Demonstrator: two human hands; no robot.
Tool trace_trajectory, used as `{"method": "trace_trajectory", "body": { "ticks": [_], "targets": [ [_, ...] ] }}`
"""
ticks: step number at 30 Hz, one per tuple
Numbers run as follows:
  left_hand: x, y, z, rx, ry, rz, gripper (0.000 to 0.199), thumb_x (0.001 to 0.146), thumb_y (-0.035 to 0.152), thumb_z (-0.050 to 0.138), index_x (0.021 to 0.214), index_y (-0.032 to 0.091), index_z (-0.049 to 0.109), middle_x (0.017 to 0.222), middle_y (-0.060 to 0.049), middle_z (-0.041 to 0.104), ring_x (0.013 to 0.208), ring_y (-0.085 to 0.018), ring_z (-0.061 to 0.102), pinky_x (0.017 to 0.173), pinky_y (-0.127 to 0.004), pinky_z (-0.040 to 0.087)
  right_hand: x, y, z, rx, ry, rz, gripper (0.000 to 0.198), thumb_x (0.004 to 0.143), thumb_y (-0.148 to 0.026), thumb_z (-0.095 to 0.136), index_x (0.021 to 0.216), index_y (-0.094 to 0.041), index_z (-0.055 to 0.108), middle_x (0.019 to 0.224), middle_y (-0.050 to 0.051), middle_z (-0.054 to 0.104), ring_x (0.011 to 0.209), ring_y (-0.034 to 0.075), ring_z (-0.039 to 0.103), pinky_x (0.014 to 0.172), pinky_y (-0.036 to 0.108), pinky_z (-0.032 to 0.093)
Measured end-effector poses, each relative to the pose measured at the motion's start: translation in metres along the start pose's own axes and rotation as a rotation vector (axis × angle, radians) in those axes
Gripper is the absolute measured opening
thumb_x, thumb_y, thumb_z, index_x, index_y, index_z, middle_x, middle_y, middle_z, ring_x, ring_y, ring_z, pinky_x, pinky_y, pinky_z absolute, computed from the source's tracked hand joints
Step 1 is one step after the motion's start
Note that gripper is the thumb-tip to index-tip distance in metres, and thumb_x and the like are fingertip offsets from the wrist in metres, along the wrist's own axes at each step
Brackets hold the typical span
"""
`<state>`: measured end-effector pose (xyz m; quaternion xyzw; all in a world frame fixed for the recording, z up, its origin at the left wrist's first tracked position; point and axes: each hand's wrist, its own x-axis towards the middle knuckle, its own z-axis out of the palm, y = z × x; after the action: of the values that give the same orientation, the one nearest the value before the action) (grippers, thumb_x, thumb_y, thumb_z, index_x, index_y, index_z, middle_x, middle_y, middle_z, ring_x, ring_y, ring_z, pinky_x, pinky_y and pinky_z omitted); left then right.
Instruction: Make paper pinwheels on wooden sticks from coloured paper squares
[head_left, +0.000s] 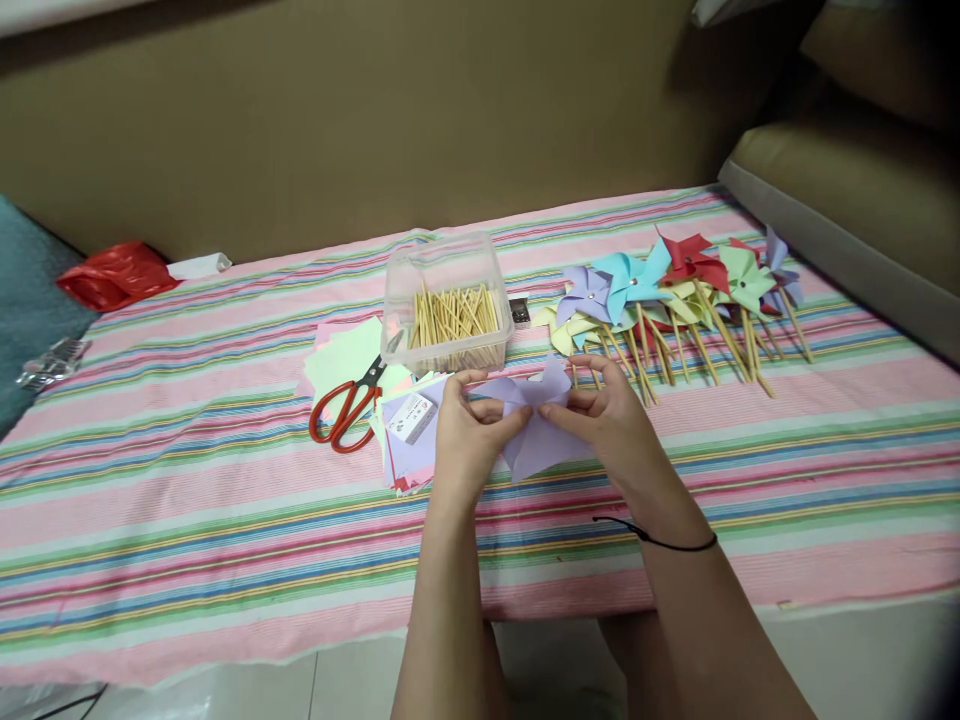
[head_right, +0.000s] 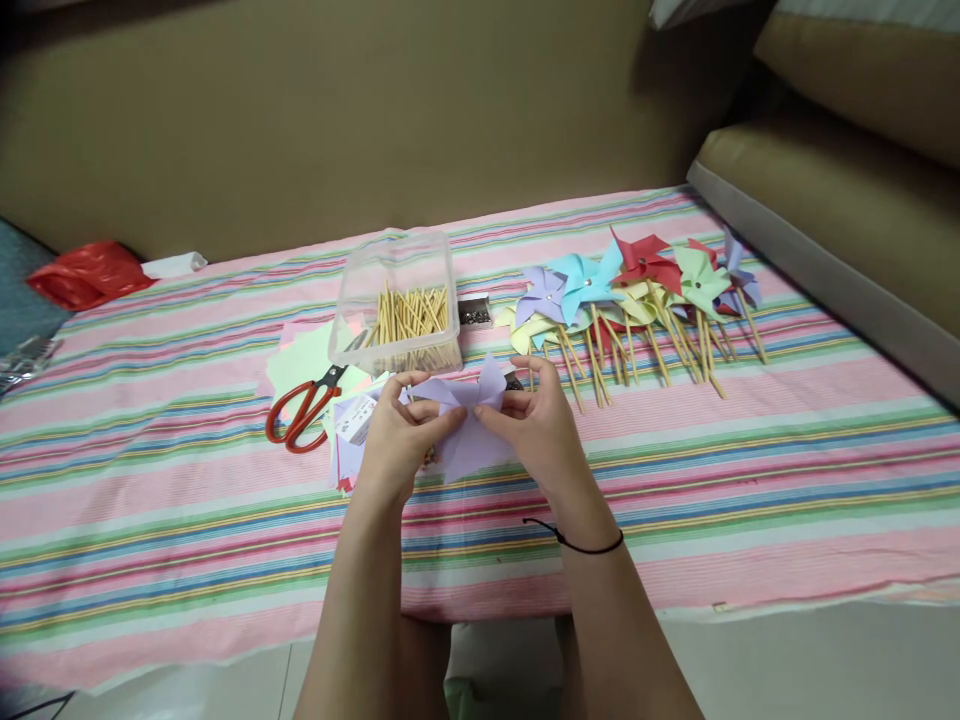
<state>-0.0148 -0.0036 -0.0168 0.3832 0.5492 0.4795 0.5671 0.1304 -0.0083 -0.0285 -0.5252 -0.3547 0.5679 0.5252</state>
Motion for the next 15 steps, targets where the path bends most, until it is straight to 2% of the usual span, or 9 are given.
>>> {"method": "trace_trajectory", "body": {
  "ticks": [2,5,9,12,15],
  "targets": [
    [0.0001,0.0011,0.0017,-0.074,0.064,0.007,0.060,0.054,0.027,0.083,0.099,0.022,0.043,0.058,0.005,0.065,0.044,-0.012,0.055,0.046,-0.021,0.042,-0.0004,-0.0015,0.0014,0.029,0.028,-0.007,0.062,0.062,-0.037,0.084,0.112,-0.026,0.048,0.074,-0.002,0.072,0.069,0.019,0.068,0.060,0.029,0.051],
    [0.0015,0.0025,0.0035,-0.193,0.221,0.045,0.061,0.052,0.023,0.084,0.098,0.021,0.044,0.062,0.003,0.068,0.049,-0.014,0.060,0.052,-0.024,0.047,-0.0015,-0.0045,0.0032,0.146,0.026,-0.073,0.044,0.075,-0.041,0.074,0.109,-0.027,0.050,0.092,0.003,0.075,0.086,0.021,0.070,0.072,0.033,0.054],
    [0.0048,0.0028,0.0030,-0.314,0.403,0.126,0.058,0.052,0.020,0.083,0.098,0.019,0.047,0.061,0.004,0.066,0.052,-0.012,0.060,0.054,-0.022,0.046,-0.0029,-0.0054,0.0036,0.248,-0.050,-0.146,0.022,0.082,-0.033,0.067,0.102,-0.029,0.059,0.107,0.001,0.073,0.094,0.018,0.068,0.083,0.035,0.053],
    [0.0059,0.0031,0.0020,-0.419,0.411,0.153,0.055,0.054,0.019,0.083,0.098,0.018,0.050,0.068,0.002,0.068,0.057,-0.012,0.062,0.058,-0.023,0.048,-0.0034,-0.0014,0.0047,0.172,-0.157,-0.160,0.009,0.081,-0.027,0.067,0.089,-0.027,0.072,0.106,0.001,0.071,0.100,0.018,0.066,0.089,0.034,0.052],
    [0.0057,0.0036,0.0017,-0.473,0.394,0.142,0.054,0.054,0.020,0.082,0.098,0.016,0.052,0.073,0.000,0.069,0.059,-0.013,0.063,0.060,-0.025,0.050,-0.0048,0.0025,0.0096,0.047,-0.250,-0.184,0.011,0.077,-0.023,0.071,0.085,-0.028,0.077,0.095,-0.001,0.072,0.096,0.017,0.066,0.089,0.032,0.052]
  ]
}}
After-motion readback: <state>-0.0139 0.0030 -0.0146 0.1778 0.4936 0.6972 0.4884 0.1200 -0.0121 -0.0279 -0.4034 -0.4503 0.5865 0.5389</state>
